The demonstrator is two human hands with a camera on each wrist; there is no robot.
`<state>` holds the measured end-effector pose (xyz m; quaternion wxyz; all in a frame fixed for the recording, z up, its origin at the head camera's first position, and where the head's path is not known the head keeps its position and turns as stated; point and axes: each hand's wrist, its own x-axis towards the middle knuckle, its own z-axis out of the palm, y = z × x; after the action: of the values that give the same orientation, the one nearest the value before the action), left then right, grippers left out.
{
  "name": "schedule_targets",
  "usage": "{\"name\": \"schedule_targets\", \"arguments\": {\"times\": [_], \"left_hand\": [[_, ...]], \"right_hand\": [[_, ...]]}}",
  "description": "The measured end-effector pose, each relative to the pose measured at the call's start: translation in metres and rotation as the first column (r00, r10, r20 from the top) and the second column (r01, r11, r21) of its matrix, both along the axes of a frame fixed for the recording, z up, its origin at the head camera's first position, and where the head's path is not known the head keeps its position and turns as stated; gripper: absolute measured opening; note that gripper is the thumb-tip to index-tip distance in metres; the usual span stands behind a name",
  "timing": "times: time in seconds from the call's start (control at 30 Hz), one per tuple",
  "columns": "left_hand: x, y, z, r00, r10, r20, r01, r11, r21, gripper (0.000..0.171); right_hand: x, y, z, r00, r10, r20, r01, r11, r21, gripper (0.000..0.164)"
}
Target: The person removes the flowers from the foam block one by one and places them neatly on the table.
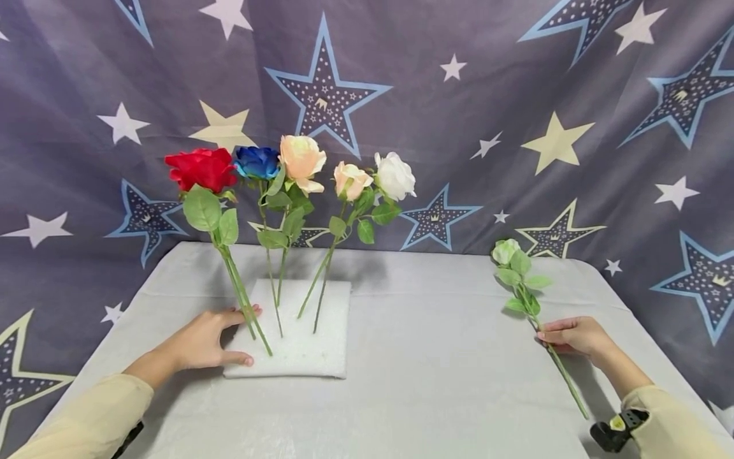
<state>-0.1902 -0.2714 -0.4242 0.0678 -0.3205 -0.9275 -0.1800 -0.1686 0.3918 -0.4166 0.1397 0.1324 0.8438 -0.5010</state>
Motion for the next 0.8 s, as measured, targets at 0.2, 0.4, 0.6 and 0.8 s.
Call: {"name": "schedule_targets", "arguments": {"times": [0.2,0.4,0.6,0.8], "left_hand": [[0.0,0.0,0.0,1.0,0.007,-0.005,-0.007,1.0,0.003,0.083],[-0.001,0.0,-0.002,1.0,0.016,-0.013,-0.016,1.0,-0.003,0.082],[-0.002,-0.001,-0.001,1.0,0.024,-0.011,-0.024,1.0,-0.019,0.082],[0.0,0.002,0.0,1.0,0.015,-0.017,-0.015,1.0,-0.011,0.082]], "right_hand": [[0.0,0.002,-0.004,0.998,-0.049,0.042,0.054,0.991,-0.126,0.008],[0.0,-0.001,-0.007,0.993,-0.101,0.062,0.113,0.965,-0.236,0.008],[-0.001,-0.008,-0.008,0.992,-0.117,0.043,0.123,0.976,-0.182,0.004],[0.0,-0.008,-0.007,0.994,-0.105,0.031,0.109,0.973,-0.205,0.006]]}}
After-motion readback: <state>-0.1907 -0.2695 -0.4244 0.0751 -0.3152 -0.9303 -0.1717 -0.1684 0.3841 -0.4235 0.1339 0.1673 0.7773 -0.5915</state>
